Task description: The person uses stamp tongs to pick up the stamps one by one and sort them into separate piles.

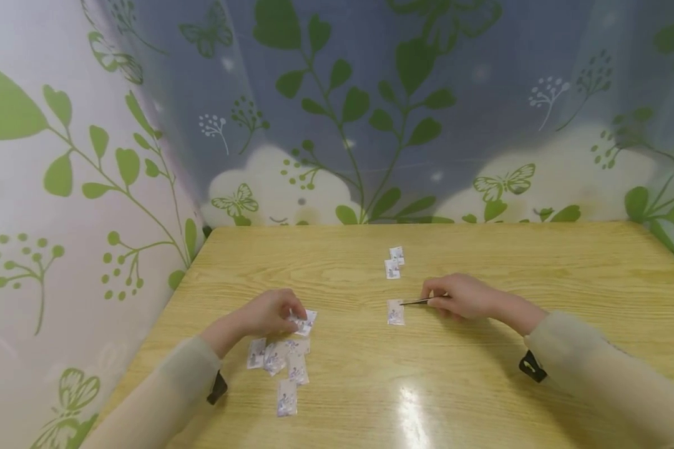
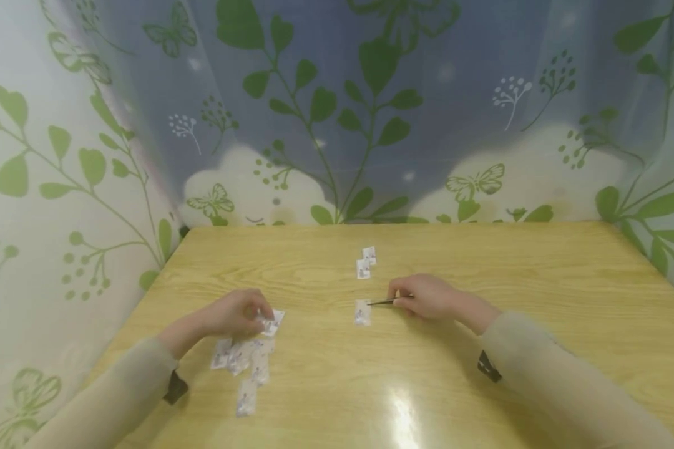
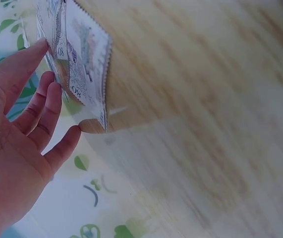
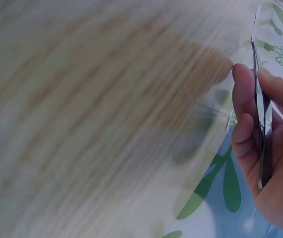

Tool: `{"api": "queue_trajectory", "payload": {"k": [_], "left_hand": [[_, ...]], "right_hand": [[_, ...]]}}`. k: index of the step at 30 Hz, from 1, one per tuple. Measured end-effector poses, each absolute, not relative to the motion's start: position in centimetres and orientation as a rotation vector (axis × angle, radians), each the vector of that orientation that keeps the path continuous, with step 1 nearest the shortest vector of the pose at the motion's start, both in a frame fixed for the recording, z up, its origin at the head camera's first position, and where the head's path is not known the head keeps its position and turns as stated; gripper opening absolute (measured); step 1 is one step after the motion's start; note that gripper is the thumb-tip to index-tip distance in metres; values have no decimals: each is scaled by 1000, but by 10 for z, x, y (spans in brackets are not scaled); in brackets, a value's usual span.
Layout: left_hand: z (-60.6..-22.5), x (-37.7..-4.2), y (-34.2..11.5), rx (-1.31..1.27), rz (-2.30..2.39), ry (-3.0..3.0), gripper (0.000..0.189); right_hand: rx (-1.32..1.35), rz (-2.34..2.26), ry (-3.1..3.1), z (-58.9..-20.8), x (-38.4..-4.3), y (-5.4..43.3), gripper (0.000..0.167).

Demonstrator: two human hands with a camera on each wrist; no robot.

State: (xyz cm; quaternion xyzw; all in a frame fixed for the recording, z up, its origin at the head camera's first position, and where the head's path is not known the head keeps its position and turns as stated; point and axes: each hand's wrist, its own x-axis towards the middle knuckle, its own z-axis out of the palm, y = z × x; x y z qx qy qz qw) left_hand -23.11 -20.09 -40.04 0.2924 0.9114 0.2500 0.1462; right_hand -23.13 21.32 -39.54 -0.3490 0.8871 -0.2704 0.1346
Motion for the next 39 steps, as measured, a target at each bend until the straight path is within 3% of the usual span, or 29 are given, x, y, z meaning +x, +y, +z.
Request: {"api": "queue_trajectory", "payload": {"k": [20, 39], "left_hand": [[-399, -230, -201, 830, 740, 2621, 14], [-403, -228, -203, 835, 762, 2611, 14]], "right_hand": [[-954, -795, 2619, -394, -234, 222, 12], [-1055, -743, 2626, -378, -243, 143, 19]]}}
